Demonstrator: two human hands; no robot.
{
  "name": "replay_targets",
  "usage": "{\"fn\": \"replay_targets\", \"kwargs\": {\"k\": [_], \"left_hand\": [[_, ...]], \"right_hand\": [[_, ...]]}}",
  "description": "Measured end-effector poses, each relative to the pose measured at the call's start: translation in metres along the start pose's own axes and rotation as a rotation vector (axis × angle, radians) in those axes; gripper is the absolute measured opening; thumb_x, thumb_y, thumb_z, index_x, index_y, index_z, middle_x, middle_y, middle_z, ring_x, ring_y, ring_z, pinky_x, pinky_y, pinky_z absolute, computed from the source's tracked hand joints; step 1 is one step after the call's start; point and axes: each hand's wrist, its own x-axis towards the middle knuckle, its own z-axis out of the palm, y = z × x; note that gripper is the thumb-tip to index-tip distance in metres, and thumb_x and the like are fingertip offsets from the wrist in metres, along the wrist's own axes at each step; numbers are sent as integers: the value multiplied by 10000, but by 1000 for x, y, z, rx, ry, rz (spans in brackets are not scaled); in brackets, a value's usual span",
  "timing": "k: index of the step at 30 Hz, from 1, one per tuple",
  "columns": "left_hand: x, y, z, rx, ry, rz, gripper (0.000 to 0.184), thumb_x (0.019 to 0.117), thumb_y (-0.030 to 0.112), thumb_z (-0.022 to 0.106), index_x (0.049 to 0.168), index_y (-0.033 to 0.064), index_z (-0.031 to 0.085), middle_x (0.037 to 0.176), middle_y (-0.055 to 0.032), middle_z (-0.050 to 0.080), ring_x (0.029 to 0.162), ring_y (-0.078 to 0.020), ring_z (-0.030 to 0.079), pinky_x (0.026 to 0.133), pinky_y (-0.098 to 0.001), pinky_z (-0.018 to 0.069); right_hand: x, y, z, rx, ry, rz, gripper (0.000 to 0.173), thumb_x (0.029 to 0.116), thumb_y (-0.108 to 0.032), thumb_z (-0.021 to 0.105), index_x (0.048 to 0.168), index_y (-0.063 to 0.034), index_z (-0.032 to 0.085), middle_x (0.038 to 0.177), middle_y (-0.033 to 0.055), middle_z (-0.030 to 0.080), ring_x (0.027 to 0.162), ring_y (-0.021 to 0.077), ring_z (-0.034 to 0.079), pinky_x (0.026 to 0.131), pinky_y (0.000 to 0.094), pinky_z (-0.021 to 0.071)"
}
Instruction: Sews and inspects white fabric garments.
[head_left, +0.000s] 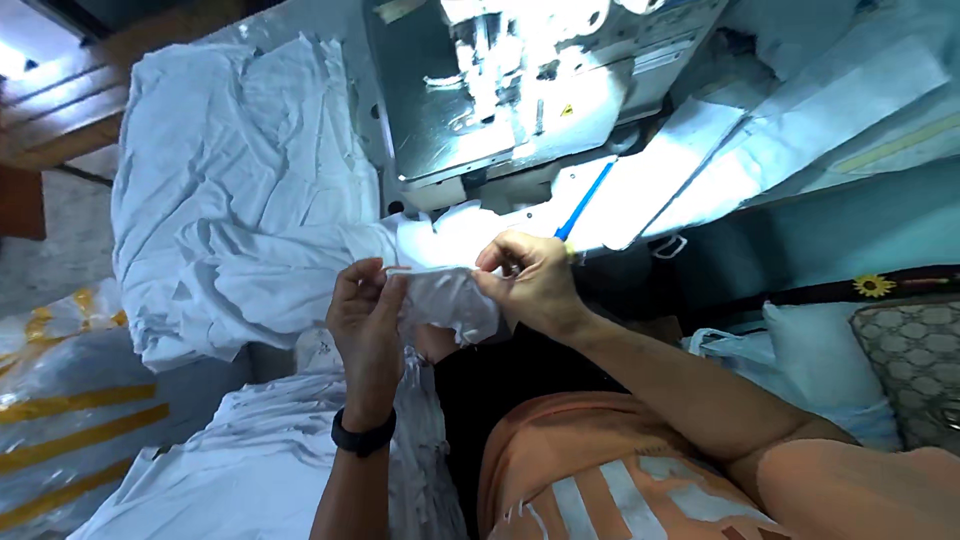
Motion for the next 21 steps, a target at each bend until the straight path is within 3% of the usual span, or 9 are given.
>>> {"fn": "replay_targets", "kwargs": {"k": [3, 6, 8, 10, 12, 14, 17, 19, 21], "left_hand": [[1, 1, 2, 51, -2, 18, 272, 924, 42, 706, 1063, 259, 618, 932, 98, 742, 806, -35, 711, 719, -238, 611], [11, 12, -2, 159, -87, 170, 294, 912, 37, 726, 1051, 262, 597, 966, 111, 759, 883, -49, 734, 800, -260, 621], [19, 18, 3, 253, -154, 272, 326, 907, 21, 730, 1070, 250, 567, 999, 130, 762, 894, -37, 738, 807, -254, 626], [24, 16, 17, 390, -238, 354, 269, 909, 27, 723, 1066, 176, 565, 1001, 111, 749, 881, -23, 725, 784, -247, 623], [28, 6, 37, 552, -336, 418, 179, 916, -1, 696, 1054, 10, 582, 975, -38, 722, 858, -90, 721, 760, -292, 623], [32, -10, 58, 659, -418, 427, 206, 922, -14, 682, 1092, -44, 570, 966, -130, 699, 839, -153, 718, 733, -325, 620], [34, -41, 73, 682, -443, 435, 222, 907, -21, 691, 1091, -10, 567, 954, -123, 685, 794, -156, 697, 688, -305, 601], [32, -58, 76, 664, -403, 422, 197, 890, -20, 707, 1036, 13, 579, 904, -101, 675, 739, -142, 669, 652, -291, 577], [30, -62, 78, 656, -356, 400, 187, 879, -13, 713, 990, 29, 569, 873, -89, 662, 722, -135, 653, 636, -282, 563]], "right_hand": [[0, 6, -5, -82, -111, -37, 80, 799, -56, 746, 853, -27, 695, 721, 55, 645, 617, 120, 592, 554, 280, 500], [14, 7, -40, -318, -315, -73, 159, 879, -61, 725, 1033, -23, 742, 910, 121, 703, 759, 235, 689, 659, 403, 588], [28, 7, -70, -626, -320, 3, 209, 886, 24, 658, 1071, 6, 753, 997, 224, 691, 793, 368, 705, 659, 518, 582], [46, 6, -91, -921, -377, 240, 236, 947, 50, 591, 1141, 27, 723, 1126, 309, 647, 902, 481, 683, 725, 602, 552], [60, 15, -99, -1094, -452, 431, 251, 1004, 16, 515, 1173, 45, 699, 1181, 310, 637, 1018, 491, 658, 801, 602, 520], [62, 31, -103, -1132, -478, 354, 209, 986, 27, 544, 1096, 70, 716, 1100, 290, 658, 982, 467, 669, 777, 579, 526], [52, 55, -119, -1019, -401, 10, 110, 928, 54, 621, 973, 95, 712, 939, 285, 655, 845, 468, 679, 682, 577, 533], [42, 66, -126, -856, -252, -200, 133, 896, 23, 657, 989, 92, 722, 906, 275, 681, 810, 434, 699, 672, 542, 551], [31, 63, -116, -601, -37, -298, 136, 910, -42, 668, 942, 84, 709, 847, 203, 710, 731, 244, 684, 663, 341, 555]]}}
